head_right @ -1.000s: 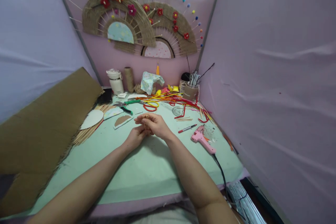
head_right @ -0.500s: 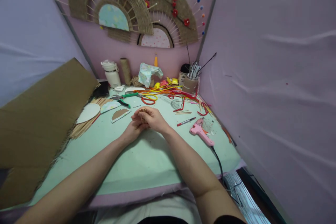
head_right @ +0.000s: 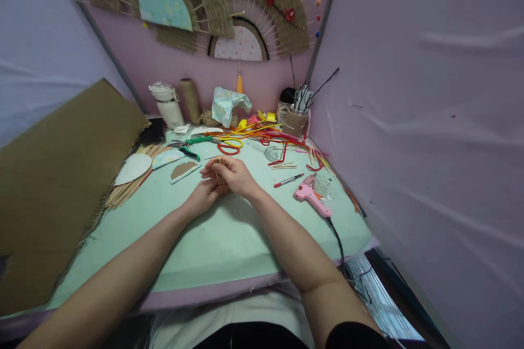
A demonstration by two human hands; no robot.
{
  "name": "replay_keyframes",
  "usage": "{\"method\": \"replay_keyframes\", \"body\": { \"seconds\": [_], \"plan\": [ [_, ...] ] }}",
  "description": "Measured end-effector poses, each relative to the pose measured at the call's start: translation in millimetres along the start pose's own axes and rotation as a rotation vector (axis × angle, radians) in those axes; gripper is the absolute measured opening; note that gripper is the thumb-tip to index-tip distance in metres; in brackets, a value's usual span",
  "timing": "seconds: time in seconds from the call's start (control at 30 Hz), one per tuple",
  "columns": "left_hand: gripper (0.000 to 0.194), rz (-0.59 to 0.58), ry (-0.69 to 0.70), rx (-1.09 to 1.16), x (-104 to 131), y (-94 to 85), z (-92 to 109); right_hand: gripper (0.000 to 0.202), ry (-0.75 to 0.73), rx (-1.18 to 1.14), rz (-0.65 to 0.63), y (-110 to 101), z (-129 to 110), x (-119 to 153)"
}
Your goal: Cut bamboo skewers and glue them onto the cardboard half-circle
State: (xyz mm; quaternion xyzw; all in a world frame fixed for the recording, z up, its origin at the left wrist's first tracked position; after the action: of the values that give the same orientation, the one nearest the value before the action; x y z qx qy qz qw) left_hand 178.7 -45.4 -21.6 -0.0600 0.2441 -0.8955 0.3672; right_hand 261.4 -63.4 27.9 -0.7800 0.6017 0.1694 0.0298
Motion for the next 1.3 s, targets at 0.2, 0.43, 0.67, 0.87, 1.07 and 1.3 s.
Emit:
{"method": "replay_keyframes", "body": {
  "seconds": [0.2, 0.43, 0.67, 0.87, 1.07, 1.3],
  "plan": [
    [0.023, -0.329, -0.338, 0.717, 9.2, 37.2, -7.9, 0.014, 0.271, -0.277, 0.223, -26.5, 40.9, -1.3],
    [0.013, -0.367, -0.514, 0.931, 17.5, 46.6, -16.3, 0.019, 0.508, -0.382, 0.229, -31.0, 77.3, 3.2],
    [0.010, -0.355, -0.498, 0.924, 18.0, 47.6, -17.6, 0.019, 0.520, -0.403, 0.234, -28.0, 80.3, 2.4],
    [0.018, -0.344, -0.488, 0.889, 18.2, 46.3, -16.9, 0.011, 0.465, -0.427, 0.225, -25.9, 69.7, 3.4],
    [0.023, -0.323, -0.484, 0.834, 18.6, 46.2, -15.9, 0.007, 0.420, -0.464, 0.260, -24.1, 64.2, 5.1],
    [0.025, -0.347, -0.431, 0.835, 15.2, 47.8, -1.7, 0.009, 0.449, -0.394, 0.308, -49.9, 58.8, 1.5]
  ]
}}
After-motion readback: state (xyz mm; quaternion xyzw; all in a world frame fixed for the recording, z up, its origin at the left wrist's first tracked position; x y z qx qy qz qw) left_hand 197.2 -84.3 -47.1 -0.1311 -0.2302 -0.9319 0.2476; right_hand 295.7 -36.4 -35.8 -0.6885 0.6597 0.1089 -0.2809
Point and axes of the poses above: each hand's wrist, its own x-axis away from the middle knuckle, its own y-axis out of the palm, z = x × y, the point moved 7 cm from there along -x, towards the middle knuckle, and after that the axes turned 7 degrees about -z, right-handed, at the moved point
